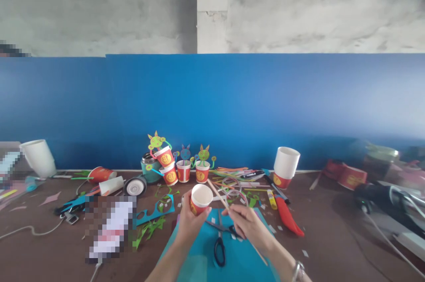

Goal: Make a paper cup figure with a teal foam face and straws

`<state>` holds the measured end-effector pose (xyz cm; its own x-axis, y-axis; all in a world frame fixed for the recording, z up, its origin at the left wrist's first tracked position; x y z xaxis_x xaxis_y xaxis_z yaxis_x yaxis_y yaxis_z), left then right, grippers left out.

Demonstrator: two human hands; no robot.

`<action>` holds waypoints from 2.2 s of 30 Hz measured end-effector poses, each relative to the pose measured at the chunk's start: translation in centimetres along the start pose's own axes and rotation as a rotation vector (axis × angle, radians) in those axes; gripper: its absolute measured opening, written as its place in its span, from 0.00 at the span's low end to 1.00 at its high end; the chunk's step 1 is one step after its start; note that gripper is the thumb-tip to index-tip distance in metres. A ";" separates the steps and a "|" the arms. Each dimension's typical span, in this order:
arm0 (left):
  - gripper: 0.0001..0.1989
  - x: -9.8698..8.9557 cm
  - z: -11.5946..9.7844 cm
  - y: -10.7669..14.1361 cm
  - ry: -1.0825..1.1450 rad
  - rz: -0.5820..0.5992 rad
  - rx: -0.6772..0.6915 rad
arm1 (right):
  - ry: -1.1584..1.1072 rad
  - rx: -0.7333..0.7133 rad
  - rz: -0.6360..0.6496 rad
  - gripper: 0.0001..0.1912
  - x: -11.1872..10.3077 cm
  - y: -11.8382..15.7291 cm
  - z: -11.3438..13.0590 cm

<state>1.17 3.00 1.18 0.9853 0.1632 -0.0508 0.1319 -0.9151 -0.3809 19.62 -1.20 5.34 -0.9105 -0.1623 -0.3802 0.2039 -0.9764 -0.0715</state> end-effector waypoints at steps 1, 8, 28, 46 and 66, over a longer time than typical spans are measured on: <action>0.27 0.1 -0.3 0.1 -0.020 0.008 0.015 | -0.082 0.029 0.074 0.23 0.5 0.0 -0.2; 0.27 0.1 -1.2 0.6 -0.210 -0.005 0.069 | -0.235 0.090 0.227 0.22 0.9 0.0 -0.9; 0.28 0.5 -1.2 0.9 -0.334 0.040 0.093 | -0.554 0.228 0.232 0.19 1.5 0.3 -1.2; 0.33 0.9 -0.7 1.1 -0.340 0.093 0.205 | -0.103 0.126 0.018 0.14 1.8 0.2 -1.0; 0.34 1.5 -1.1 1.8 -0.512 0.130 0.368 | -0.060 0.158 0.039 0.13 1.9 0.2 -0.7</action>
<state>3.05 1.17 1.46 0.8023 0.2980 -0.5172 -0.1207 -0.7675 -0.6296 18.23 -1.63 3.92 -0.9238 -0.2040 -0.3241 0.1845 -0.9787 0.0901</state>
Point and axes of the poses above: each hand's wrist, its own y-axis away from the middle knuckle, its own x-axis out of the palm, z = x × y, the point moved 4 cm from there along -y, towards the middle knuckle, and after that the axes turned 1 degree about -x, right-handed, at the moved point
